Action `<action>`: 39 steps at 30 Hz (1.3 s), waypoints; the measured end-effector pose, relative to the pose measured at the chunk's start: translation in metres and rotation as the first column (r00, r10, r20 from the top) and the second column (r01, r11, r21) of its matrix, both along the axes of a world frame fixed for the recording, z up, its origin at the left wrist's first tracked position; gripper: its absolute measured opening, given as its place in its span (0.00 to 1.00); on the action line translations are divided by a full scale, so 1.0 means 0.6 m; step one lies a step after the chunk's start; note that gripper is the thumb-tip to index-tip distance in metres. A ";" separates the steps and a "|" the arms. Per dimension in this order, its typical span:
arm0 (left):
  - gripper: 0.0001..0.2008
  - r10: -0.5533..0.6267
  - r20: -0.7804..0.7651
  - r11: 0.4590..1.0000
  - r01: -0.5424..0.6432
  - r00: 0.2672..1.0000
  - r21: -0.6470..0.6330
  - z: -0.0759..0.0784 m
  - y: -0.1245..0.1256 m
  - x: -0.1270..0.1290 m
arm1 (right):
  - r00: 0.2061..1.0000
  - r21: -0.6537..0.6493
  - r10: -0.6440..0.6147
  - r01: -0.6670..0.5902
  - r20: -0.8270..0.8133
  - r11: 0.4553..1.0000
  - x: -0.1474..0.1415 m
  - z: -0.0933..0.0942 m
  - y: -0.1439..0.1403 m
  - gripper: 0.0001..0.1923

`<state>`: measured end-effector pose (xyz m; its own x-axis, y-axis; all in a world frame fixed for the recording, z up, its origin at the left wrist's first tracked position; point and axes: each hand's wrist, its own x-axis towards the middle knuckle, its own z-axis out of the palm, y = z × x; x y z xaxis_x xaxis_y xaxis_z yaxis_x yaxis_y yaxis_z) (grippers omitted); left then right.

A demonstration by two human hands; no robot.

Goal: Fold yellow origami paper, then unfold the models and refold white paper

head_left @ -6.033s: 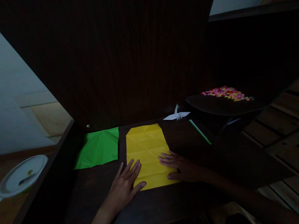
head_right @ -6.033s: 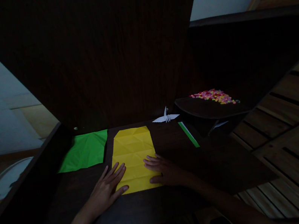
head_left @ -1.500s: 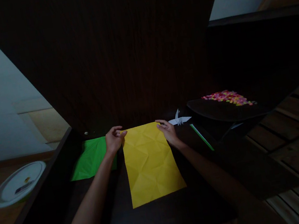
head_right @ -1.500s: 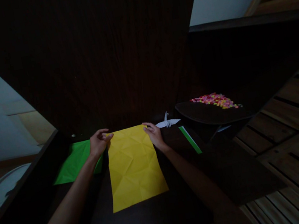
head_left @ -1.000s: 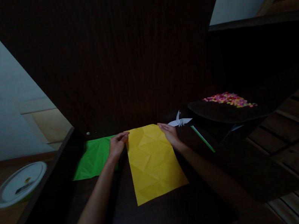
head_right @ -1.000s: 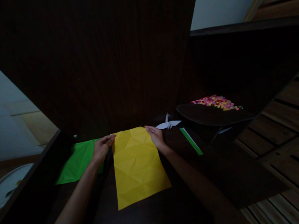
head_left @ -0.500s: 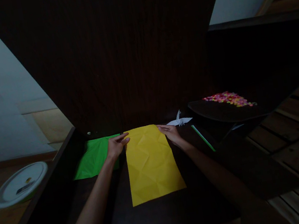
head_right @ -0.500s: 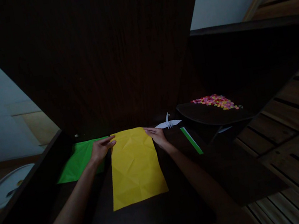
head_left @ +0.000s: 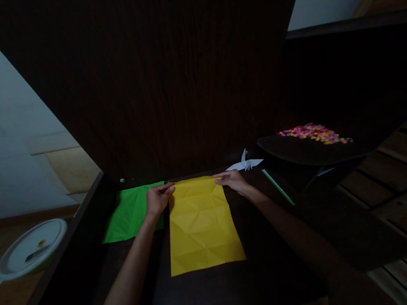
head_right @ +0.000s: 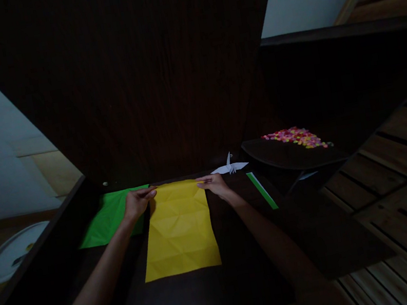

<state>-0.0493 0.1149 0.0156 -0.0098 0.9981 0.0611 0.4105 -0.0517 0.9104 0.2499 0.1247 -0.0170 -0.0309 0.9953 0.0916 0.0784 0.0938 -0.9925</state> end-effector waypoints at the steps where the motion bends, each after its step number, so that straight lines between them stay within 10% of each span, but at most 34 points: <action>1: 0.15 -0.010 -0.019 1.000 0.009 1.000 -0.009 0.000 0.000 0.000 | 1.000 0.007 -0.005 0.005 0.008 1.000 0.000 -0.002 0.001 0.18; 17: 0.24 0.159 -0.516 0.984 -0.095 0.842 0.148 0.015 -0.038 -0.038 | 0.931 0.328 -0.200 0.095 0.304 0.940 -0.023 0.013 -0.031 0.18; 21: 0.34 0.165 -0.658 0.986 -0.131 0.735 0.101 0.006 -0.074 -0.048 | 0.799 0.447 -0.037 -0.297 0.601 0.844 -0.056 0.026 -0.087 0.21; 27: 0.27 0.107 -0.782 0.992 -0.122 0.614 0.040 0.006 -0.106 -0.043 | 0.476 0.239 0.107 -0.609 0.873 0.756 -0.085 -0.005 -0.135 0.31; 39: 0.16 0.168 -0.883 0.986 -0.084 0.439 0.146 0.115 -0.148 0.006 | 0.409 0.133 0.149 -0.585 0.901 0.800 -0.153 -0.008 -0.110 0.32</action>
<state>-0.0459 0.0259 0.0843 -0.0331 0.9828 0.1816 0.9990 0.0269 0.0365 0.1579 0.0589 -0.0216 -0.6590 0.7386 0.1424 0.6726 0.6634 -0.3278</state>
